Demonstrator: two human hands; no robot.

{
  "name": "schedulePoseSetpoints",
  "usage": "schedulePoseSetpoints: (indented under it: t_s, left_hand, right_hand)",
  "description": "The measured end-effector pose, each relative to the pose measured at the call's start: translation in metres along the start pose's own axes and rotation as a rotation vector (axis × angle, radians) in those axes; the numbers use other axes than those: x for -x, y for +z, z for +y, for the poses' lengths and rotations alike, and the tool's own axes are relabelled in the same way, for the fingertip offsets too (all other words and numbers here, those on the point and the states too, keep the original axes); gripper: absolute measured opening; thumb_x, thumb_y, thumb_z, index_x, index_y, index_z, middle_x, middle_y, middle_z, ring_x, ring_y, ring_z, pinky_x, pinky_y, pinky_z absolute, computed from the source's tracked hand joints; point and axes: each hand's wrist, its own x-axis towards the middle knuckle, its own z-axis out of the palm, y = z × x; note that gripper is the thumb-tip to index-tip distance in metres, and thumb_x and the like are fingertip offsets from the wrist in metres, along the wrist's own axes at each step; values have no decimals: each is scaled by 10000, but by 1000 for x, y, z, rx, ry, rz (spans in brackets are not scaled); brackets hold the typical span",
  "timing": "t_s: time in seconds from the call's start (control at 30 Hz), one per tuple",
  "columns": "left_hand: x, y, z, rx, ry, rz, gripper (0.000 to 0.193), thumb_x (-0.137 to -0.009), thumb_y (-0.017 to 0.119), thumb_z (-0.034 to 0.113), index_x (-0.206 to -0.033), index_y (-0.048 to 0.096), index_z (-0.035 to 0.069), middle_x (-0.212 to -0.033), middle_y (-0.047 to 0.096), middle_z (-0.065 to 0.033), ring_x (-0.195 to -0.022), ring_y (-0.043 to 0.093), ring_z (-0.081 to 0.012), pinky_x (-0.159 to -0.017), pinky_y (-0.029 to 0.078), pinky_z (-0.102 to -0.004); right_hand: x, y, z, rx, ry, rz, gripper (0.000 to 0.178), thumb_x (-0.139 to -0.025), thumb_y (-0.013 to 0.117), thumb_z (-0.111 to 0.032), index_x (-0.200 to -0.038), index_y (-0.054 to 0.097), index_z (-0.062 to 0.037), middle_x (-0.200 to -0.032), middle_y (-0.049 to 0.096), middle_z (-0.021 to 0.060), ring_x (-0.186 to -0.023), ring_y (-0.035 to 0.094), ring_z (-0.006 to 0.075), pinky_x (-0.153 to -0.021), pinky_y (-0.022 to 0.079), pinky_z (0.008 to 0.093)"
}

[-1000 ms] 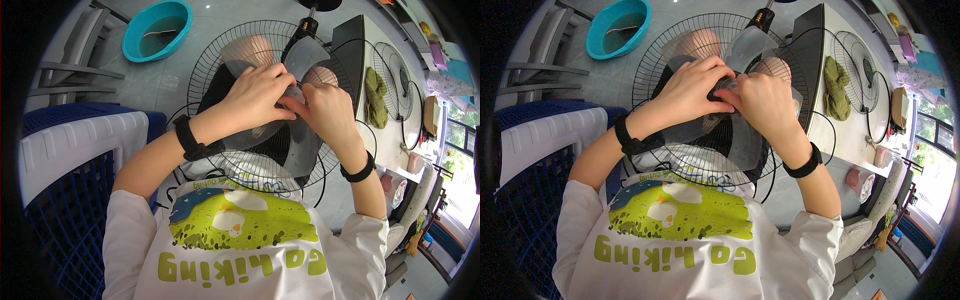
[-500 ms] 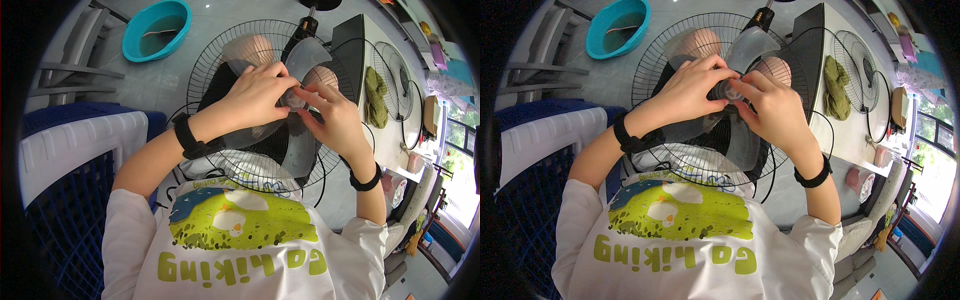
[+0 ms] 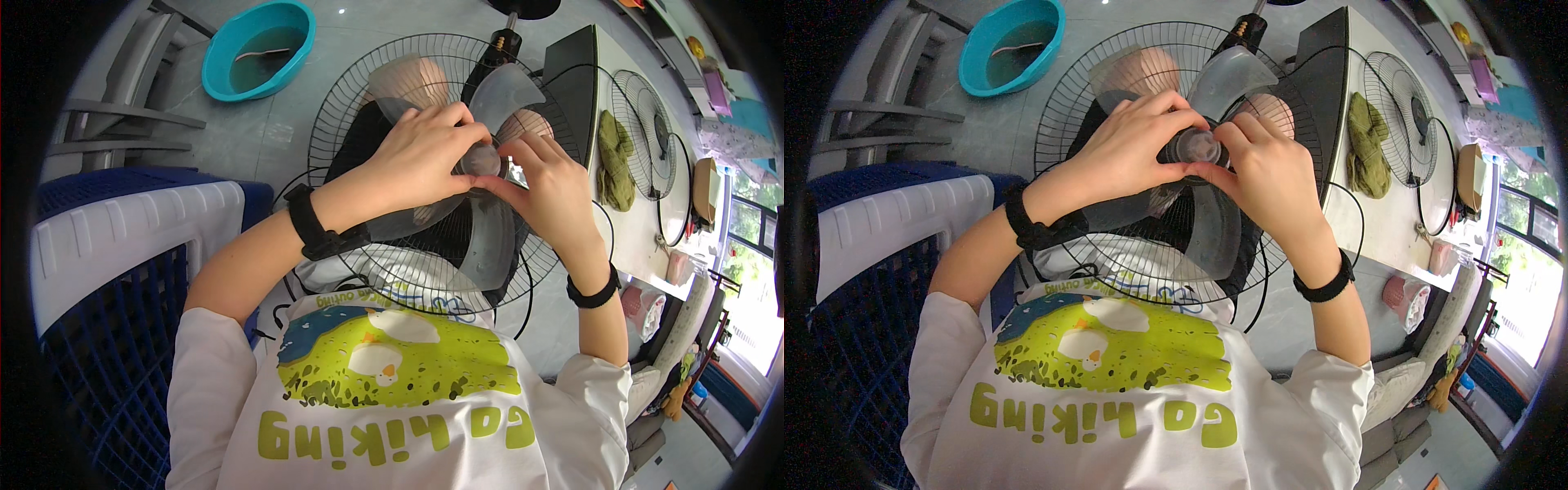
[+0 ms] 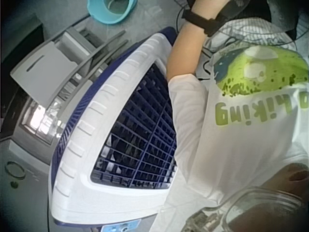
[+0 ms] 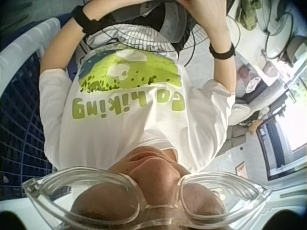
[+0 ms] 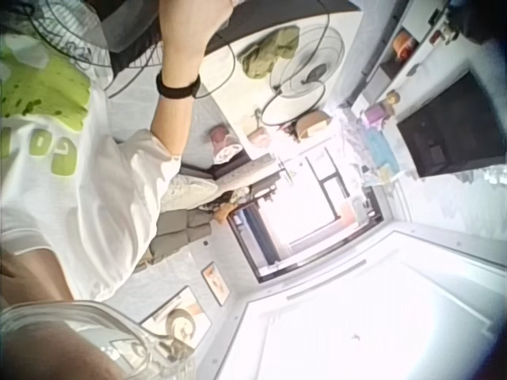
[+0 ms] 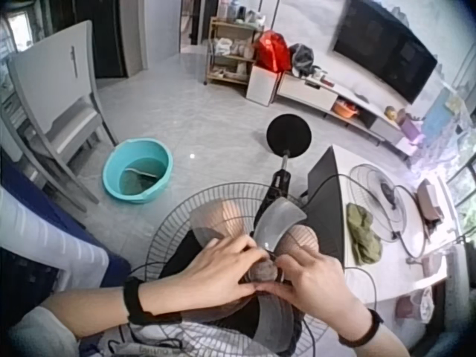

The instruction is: The person assembles a black pedestal fan on the floor, placing the rear guard onto the motor housing, securing it by turning a plastic nut by hand, and then placing the blade onto the shaft and securing it with a spinner.

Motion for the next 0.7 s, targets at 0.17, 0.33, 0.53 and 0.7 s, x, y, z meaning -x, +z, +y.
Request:
schedulePoseSetpoints:
  t_s: [0.17,0.33,0.53,0.7]
  left_hand:
    - [-1,-2,-1,33,-38,-39,423,-765,748,247,-1138,628,86,-1144,543,-51,-1091,546,-241,-955,388,-408]
    - [-2,0,-2,23,-47,-62,432,-766,748,244,-1147,628,80,-1152,543,-56,-1092,545,-242,-963,380,-412]
    - [4,-8,-6,108,-13,-26,570,-759,752,232,-1273,547,94,-1203,542,-97,-1130,537,-280,-970,388,-414]
    - [27,-31,-24,1,27,76,629,-723,768,200,-1296,525,111,-1255,546,-125,-1180,506,-325,-1014,389,-397]
  right_hand:
    - [-1,-6,-3,-171,-81,14,270,-753,718,-146,-1003,647,-71,-861,602,25,-762,613,222,-622,525,354]
    - [-9,-12,-4,-133,-95,-50,232,-740,678,-53,-968,634,-63,-890,599,32,-815,615,227,-655,525,345]
    - [-17,-15,-7,-131,-123,-145,202,-728,626,-12,-927,620,-48,-893,579,76,-854,621,253,-705,527,350]
    - [-24,-19,-6,-81,-200,-247,203,-730,588,15,-922,623,-40,-899,565,97,-870,624,255,-712,530,355]
